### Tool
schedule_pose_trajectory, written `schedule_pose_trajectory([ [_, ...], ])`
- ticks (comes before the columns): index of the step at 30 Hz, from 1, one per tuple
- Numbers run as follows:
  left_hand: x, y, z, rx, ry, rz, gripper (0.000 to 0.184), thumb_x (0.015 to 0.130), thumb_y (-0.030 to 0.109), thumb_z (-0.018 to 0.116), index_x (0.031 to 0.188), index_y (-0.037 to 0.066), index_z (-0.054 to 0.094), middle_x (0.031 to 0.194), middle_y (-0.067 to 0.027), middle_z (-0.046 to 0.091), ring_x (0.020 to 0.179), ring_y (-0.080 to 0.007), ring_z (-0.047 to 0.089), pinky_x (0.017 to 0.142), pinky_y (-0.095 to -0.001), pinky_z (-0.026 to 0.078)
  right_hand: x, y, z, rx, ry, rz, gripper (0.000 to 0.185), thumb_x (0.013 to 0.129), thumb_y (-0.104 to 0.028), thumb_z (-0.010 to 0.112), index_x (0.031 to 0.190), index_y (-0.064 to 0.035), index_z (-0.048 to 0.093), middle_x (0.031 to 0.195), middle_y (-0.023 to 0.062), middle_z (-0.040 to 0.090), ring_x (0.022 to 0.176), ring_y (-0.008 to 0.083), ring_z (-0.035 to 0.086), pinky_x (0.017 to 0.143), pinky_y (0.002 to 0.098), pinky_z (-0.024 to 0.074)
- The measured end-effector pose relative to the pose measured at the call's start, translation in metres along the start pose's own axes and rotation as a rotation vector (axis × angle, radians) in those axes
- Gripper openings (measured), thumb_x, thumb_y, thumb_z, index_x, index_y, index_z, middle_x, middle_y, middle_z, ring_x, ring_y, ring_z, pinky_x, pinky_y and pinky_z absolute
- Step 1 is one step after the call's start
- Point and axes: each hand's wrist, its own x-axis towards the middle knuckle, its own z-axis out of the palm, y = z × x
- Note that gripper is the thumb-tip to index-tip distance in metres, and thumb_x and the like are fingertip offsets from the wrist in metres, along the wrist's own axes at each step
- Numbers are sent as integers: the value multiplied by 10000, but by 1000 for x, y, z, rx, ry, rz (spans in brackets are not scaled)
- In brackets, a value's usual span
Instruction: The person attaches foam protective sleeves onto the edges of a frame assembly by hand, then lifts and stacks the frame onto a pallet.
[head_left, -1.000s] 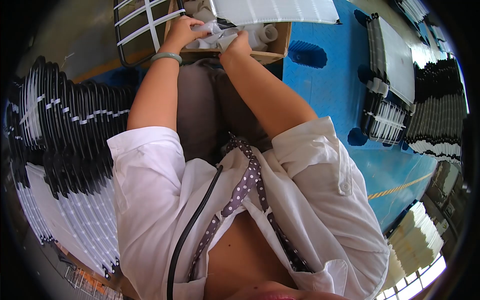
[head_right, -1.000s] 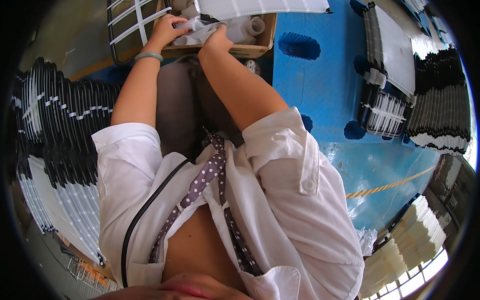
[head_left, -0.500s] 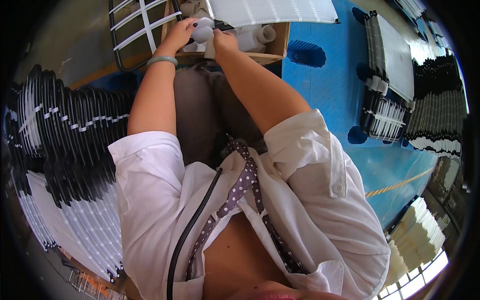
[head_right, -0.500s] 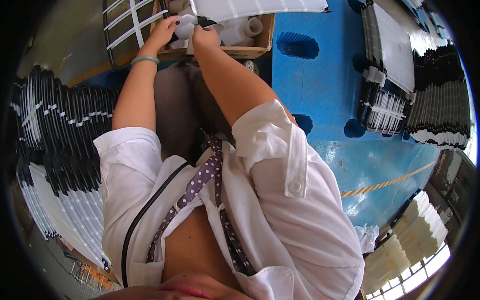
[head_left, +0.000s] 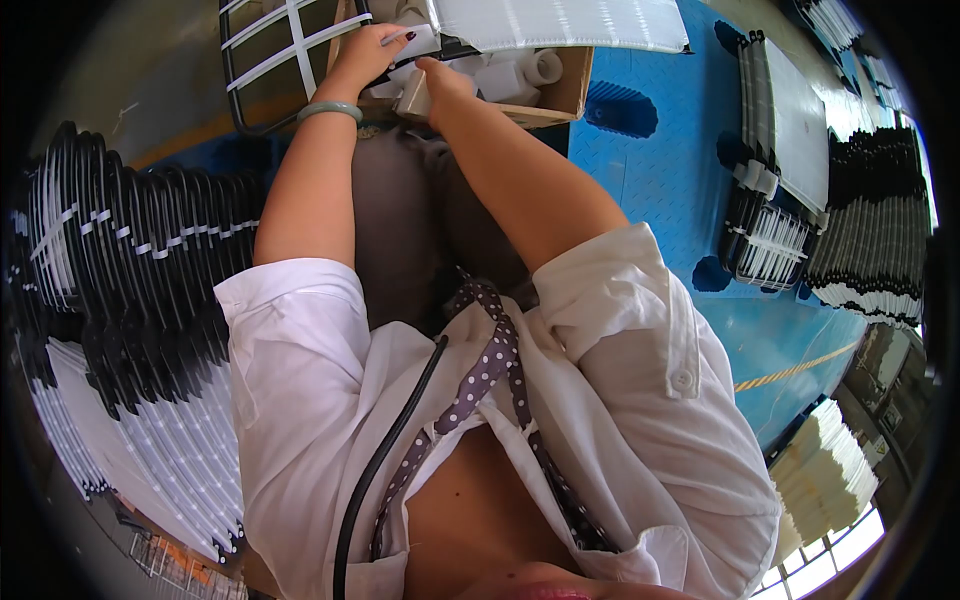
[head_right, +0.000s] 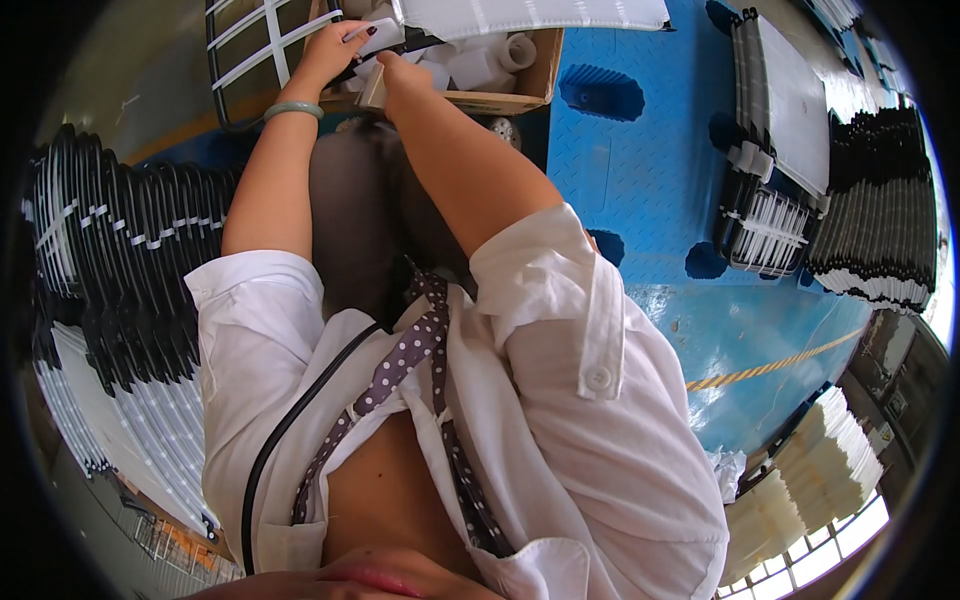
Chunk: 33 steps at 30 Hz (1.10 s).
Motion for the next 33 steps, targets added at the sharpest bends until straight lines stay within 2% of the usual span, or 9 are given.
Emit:
schedule_pose_trajectory([
  [1, -2, 2, 1, -37, 8, -33, 301, 874, 247, 593, 1094, 44, 621, 868, -44, 655, 681, -120, 596, 632, -257, 480, 1, 1, -1, -37, -17, 2, 490, 689, -208, 698, 1080, 12, 499, 953, 141, 583, 841, 269, 597, 717, 445, 498],
  [4, -6, 0, 2, -117, 41, -30, 290, 864, 270, 603, 1066, 66, 637, 808, -57, 656, 653, -125, 597, 610, -279, 480, -17, 0, -11, -458, 204, -440, 472, 643, -191, 696, 1047, -13, 529, 917, 140, 597, 833, 269, 597, 758, 378, 489],
  [7, -2, -9, 8, -136, 79, 9, 282, 857, 282, 608, 1049, 78, 646, 777, -66, 656, 652, -135, 601, 606, -293, 479, -21, -11, -25, -765, 130, -626, 470, 614, -192, 658, 1046, -64, 524, 942, 162, 626, 903, 300, 609, 778, 339, 478],
  [11, 1, -4, 7, -125, 79, -8, 321, 869, 278, 602, 1096, 52, 619, 816, -27, 646, 626, -101, 567, 585, -249, 474, -16, -15, -26, -867, -13, -555, 368, 631, -212, 658, 997, -187, 624, 914, 58, 660, 888, 223, 631, 779, 336, 488],
  [17, 6, -1, 12, -79, 168, -100, 290, 837, 313, 618, 1027, 98, 659, 800, -85, 666, 700, -187, 624, 649, -302, 481, -9, -17, -24, -1187, 84, -568, 339, 643, -249, 667, 981, -239, 675, 882, 3, 679, 879, 196, 632, 776, 321, 494],
  [20, 10, -15, 19, -63, 222, 20, 311, 845, 268, 626, 1070, 53, 630, 833, -48, 659, 720, -134, 585, 663, -279, 471, -3, -15, -26, -1191, 55, -574, 353, 635, -277, 675, 986, -247, 677, 908, 20, 681, 910, 207, 631, 794, 320, 492],
  [23, 6, -19, 20, -29, 130, 27, 288, 846, 241, 620, 1067, 57, 628, 875, -74, 666, 787, -159, 600, 717, -298, 468, -5, -12, -27, -1269, 43, -594, 341, 632, -299, 678, 966, -231, 684, 928, 40, 680, 932, 217, 628, 806, 324, 490],
  [26, 3, -15, 19, -30, 138, 4, 236, 816, 224, 630, 1017, 104, 663, 914, -129, 668, 859, -263, 631, 762, -336, 480, -5, -13, -22, -1271, 53, -534, 339, 637, -313, 678, 962, -218, 688, 964, 60, 673, 937, 230, 629, 813, 332, 488],
  [33, 7, -30, 20, 90, 103, 70, 234, 810, 185, 627, 1030, 114, 663, 951, -125, 660, 871, -286, 624, 782, -341, 483, -6, -14, -35, -1232, -85, -690, 328, 644, -314, 698, 948, -193, 689, 909, 44, 672, 854, 213, 638, 760, 324, 494],
])
